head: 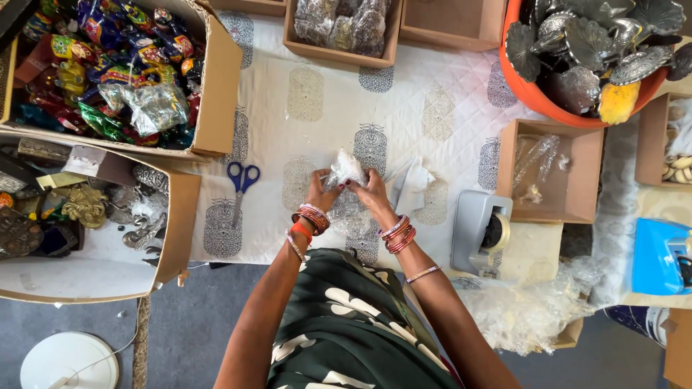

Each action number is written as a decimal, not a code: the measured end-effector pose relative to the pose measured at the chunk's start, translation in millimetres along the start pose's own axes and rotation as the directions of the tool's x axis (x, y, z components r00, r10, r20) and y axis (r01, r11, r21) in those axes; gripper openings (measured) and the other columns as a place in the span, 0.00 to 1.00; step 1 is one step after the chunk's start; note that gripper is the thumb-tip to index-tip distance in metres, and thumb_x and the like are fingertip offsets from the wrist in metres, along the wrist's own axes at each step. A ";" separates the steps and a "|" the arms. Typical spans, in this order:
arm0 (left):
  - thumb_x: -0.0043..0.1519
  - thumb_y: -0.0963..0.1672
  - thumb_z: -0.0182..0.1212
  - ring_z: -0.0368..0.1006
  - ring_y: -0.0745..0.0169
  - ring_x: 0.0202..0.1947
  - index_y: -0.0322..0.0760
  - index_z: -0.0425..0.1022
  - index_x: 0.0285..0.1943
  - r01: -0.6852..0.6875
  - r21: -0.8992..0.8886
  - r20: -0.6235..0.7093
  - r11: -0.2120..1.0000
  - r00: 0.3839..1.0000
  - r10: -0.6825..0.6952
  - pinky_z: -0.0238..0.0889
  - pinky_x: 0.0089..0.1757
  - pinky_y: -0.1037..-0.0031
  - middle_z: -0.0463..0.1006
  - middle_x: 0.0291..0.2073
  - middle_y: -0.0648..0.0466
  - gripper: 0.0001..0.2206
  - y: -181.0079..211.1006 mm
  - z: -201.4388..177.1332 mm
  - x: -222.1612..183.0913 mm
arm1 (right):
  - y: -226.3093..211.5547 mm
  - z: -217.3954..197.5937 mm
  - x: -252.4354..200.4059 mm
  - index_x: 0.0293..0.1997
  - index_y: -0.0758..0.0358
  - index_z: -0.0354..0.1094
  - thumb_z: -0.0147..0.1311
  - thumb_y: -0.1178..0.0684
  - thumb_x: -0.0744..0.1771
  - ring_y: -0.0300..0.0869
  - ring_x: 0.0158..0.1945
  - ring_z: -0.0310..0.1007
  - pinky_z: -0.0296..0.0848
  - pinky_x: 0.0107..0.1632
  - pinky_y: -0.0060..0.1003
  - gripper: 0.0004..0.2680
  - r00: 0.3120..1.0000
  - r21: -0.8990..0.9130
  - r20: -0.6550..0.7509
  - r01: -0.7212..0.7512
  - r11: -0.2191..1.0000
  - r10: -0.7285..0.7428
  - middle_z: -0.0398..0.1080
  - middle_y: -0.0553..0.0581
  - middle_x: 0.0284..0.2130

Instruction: Wrapping small silver-colored figurines and trinkets in bubble wrap or plastic and organizing them in boxes.

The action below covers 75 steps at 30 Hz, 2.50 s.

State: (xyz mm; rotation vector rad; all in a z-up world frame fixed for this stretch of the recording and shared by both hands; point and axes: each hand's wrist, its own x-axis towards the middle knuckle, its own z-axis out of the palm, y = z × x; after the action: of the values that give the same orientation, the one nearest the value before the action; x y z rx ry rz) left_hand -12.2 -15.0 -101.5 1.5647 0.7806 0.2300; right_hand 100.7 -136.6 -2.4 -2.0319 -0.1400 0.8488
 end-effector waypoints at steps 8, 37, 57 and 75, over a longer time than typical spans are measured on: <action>0.51 0.43 0.78 0.73 0.45 0.58 0.35 0.71 0.65 0.022 0.077 0.138 0.997 0.990 -0.032 0.67 0.56 0.62 0.77 0.56 0.39 0.32 33.0 -20.3 0.0 | 9.8 10.2 -24.6 0.56 0.75 0.60 0.67 0.45 0.62 0.43 0.39 0.68 0.72 0.41 0.36 0.25 0.997 0.137 -0.056 -0.049 0.989 0.057 0.69 0.64 0.42; 0.59 0.44 0.68 0.69 0.41 0.61 0.40 0.81 0.47 -0.262 0.151 0.269 0.953 0.939 0.216 0.63 0.59 0.56 0.72 0.61 0.41 0.09 102.1 -52.6 -46.0 | -79.6 -7.2 -36.2 0.41 0.57 0.77 0.64 0.64 0.59 0.46 0.46 0.66 0.75 0.44 0.39 0.11 0.803 -0.772 0.323 0.530 0.352 -0.500 0.70 0.55 0.39; 0.58 0.37 0.57 0.71 0.50 0.50 0.36 0.79 0.51 -0.478 0.592 0.180 0.649 0.863 0.472 0.68 0.49 0.65 0.77 0.48 0.51 0.13 132.6 -40.8 -79.7 | -37.5 -68.4 -34.4 0.53 0.58 0.66 0.52 0.59 0.68 0.38 0.50 0.76 0.81 0.51 0.29 0.08 0.871 0.113 0.285 0.384 0.916 -0.400 0.72 0.50 0.47; 0.55 0.53 0.69 0.67 0.38 0.54 0.24 0.73 0.59 -0.589 0.607 0.445 0.533 0.808 0.386 0.66 0.52 0.55 0.71 0.57 0.40 0.30 153.9 -41.0 -91.0 | 137.3 -250.2 -231.2 0.55 0.66 0.73 0.52 0.58 0.72 0.34 0.39 0.68 0.72 0.40 0.28 0.07 0.622 -0.025 -0.782 0.030 0.999 -0.039 0.77 0.54 0.45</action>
State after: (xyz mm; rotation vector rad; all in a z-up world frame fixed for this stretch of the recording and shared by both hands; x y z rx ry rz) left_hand -51.2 -29.9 77.1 2.5299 0.1610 0.1154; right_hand 49.8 -486.0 98.8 -2.2187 0.3174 -0.1419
